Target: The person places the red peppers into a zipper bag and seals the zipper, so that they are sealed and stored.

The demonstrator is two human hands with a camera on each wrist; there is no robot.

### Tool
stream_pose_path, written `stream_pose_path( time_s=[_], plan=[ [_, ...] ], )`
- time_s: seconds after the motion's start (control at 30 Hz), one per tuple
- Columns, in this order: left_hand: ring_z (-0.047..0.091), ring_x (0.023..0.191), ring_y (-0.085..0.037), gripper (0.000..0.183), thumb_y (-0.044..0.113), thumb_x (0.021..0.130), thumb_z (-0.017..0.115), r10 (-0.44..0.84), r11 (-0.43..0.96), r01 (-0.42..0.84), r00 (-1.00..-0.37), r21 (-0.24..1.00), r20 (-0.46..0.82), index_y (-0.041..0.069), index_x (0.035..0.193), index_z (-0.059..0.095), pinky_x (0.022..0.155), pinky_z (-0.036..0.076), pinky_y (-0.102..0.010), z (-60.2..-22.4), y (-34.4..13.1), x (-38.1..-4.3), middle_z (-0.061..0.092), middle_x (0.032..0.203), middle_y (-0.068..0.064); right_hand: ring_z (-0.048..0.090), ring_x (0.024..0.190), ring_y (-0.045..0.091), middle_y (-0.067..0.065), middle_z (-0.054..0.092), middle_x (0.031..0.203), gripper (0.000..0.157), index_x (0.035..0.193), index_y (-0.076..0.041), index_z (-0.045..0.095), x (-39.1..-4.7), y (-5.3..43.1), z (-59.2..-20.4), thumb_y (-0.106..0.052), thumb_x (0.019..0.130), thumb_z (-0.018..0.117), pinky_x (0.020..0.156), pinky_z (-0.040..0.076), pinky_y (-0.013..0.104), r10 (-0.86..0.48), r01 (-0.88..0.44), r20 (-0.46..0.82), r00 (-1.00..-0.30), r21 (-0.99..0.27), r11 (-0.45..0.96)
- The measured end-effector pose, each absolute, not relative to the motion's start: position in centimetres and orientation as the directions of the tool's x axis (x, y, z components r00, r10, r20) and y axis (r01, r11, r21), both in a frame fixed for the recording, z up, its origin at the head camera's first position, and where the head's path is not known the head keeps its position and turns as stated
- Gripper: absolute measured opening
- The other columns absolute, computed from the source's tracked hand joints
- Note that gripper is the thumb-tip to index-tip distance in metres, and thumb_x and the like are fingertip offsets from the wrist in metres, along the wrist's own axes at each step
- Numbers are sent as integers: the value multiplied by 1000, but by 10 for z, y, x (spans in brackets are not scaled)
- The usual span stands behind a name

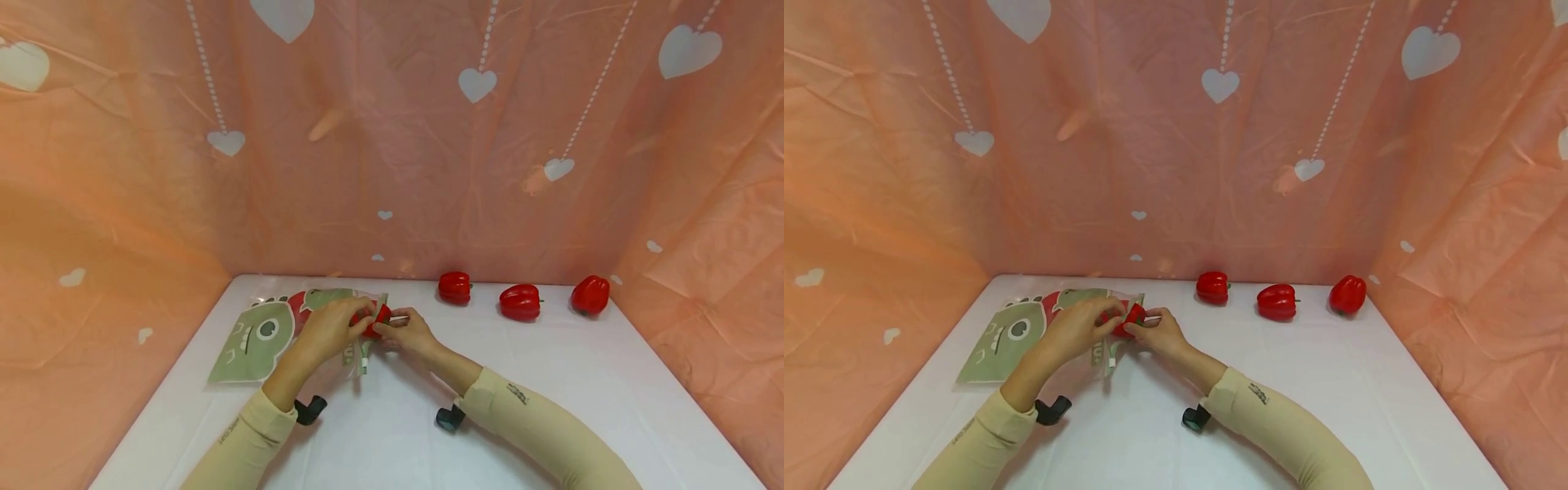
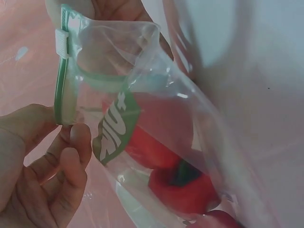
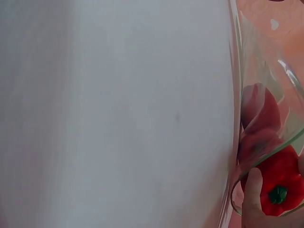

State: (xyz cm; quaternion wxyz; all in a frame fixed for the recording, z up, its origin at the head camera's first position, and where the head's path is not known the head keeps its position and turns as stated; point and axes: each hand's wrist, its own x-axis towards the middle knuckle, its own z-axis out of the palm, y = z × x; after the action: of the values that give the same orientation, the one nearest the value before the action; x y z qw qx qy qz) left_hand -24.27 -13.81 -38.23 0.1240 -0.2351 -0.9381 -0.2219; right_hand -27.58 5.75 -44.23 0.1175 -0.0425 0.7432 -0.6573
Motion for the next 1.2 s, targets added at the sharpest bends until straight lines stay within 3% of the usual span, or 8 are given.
stream_pose_path(
  time_s=[0.17,0.37,0.53,0.83,1.2],
  plan=[
    [68,80,-19,12,21,98,80,369,798,484,-863,359,344,21,109,74,65,55,-39,-383,-138,-243,77,97,3,78,98,36,27,67,125,60,141,8,47,-275,57,-441,-17,98,80,90,63,40,-238,102,-135,-962,-984,148],
    [59,65,-13,11,22,99,79,338,803,449,-885,393,320,18,107,74,55,49,-30,-383,-137,-242,75,91,2,78,98,31,25,69,127,59,143,8,49,-272,60,-446,-18,98,78,93,61,39,-302,95,-142,-943,-982,166],
    [54,60,-10,11,22,99,78,321,813,420,-901,404,293,17,108,73,53,47,-30,-382,-137,-242,75,89,3,78,97,29,24,69,124,57,141,8,48,-266,59,-448,-17,99,78,95,61,40,-331,92,-141,-933,-983,160],
    [59,68,-11,11,22,99,77,321,830,417,-900,371,296,18,109,74,58,49,-33,-382,-136,-243,74,90,6,78,103,36,26,67,126,59,143,8,47,-259,53,-449,-15,99,78,97,60,42,-369,119,-156,-916,-985,121],
    [61,73,-13,9,22,99,75,312,835,406,-905,372,289,19,108,74,61,51,-36,-380,-136,-242,71,87,7,78,102,30,26,70,128,56,144,7,48,-256,45,-447,-14,100,76,95,61,41,-399,141,-150,-905,-989,52]
  ],
)
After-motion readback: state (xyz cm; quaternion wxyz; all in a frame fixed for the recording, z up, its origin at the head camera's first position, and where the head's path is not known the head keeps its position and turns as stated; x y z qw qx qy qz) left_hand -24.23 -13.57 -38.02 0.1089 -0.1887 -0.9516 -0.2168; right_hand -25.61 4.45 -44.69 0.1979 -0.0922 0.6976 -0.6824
